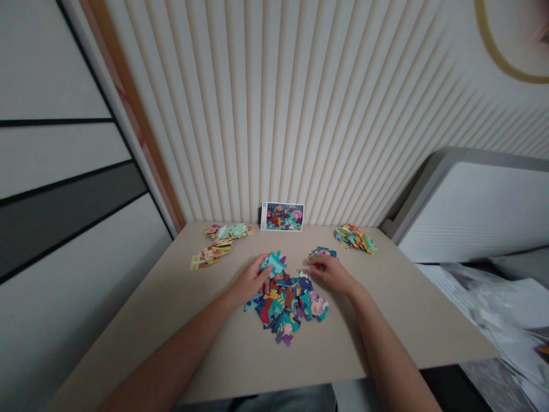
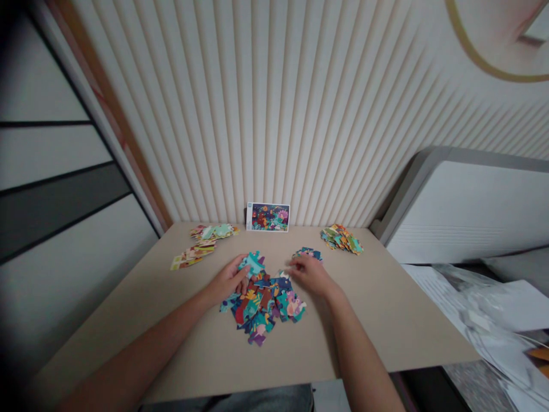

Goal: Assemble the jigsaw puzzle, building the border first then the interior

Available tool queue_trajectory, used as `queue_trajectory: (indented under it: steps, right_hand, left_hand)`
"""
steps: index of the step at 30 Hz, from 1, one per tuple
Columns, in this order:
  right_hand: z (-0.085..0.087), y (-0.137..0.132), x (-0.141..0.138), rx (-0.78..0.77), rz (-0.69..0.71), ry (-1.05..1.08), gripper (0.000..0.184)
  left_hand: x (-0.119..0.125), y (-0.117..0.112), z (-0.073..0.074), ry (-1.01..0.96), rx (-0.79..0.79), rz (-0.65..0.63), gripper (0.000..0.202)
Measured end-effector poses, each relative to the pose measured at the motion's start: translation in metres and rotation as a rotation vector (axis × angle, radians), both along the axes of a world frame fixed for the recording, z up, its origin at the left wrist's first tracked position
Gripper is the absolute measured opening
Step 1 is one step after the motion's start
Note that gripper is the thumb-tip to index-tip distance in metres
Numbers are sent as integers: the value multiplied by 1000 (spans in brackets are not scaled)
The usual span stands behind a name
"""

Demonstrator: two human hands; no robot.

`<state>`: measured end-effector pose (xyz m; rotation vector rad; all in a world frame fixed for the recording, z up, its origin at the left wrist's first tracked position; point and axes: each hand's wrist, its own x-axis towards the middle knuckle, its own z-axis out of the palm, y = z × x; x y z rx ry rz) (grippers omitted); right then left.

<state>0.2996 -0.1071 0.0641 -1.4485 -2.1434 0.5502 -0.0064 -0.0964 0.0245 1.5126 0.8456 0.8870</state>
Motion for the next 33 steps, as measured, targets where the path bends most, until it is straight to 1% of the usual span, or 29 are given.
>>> queue_trajectory:
  steps: [2,4,7,10,14,18,23,25,26,27,28,30,31,32,33]
  right_hand:
    - [-2,-3,-6,-73,120,-2,29]
    - [-4,-5,-7,-127,158,9,30]
    - [-7,-5,-4,-176,140,33,29]
    - [-6,-7,-1,-207,137,35,28]
    - [-2,-12,3,-225,155,46,31]
    - [-6,-12,7,-227,117,49,31]
    - [-13,-6,10,-270,71,56,20]
    - [-12,-4,8,-256,62,38,12]
    - [-11,-4,6,-230,56,24,11]
    - [-10,-4,5,-196,51,13,13]
    - [-9,-4,3,-159,50,8,20]
    - [-7,-4,0,-99,68,2,44]
    - [-6,-4,-2,-85,87,-10,52]
    - [-6,-4,-3,-78,106,-31,56]
    - [-6,-4,-3,-75,119,-56,54]
  left_hand:
    - [0,0,0,15,-4,5,62]
    - [0,0,-2,27,-9,7,64]
    - [0,2,-5,26,-12,6,66]
    - [0,3,-7,18,-16,4,65]
    - [0,2,-6,12,-15,10,64]
    - [0,0,-4,6,1,13,63]
    - [1,0,-1,-4,-11,17,63]
    - [1,-1,0,2,-21,22,66]
    - [1,-1,1,5,-23,21,67]
    - [1,-1,2,9,-24,20,68]
    - [1,-1,2,11,-24,21,68]
    - [1,-2,3,12,-19,22,68]
    - [1,-2,3,12,-18,22,67]
    - [1,-2,3,12,-18,24,68]
    - [1,-2,3,13,-19,24,68]
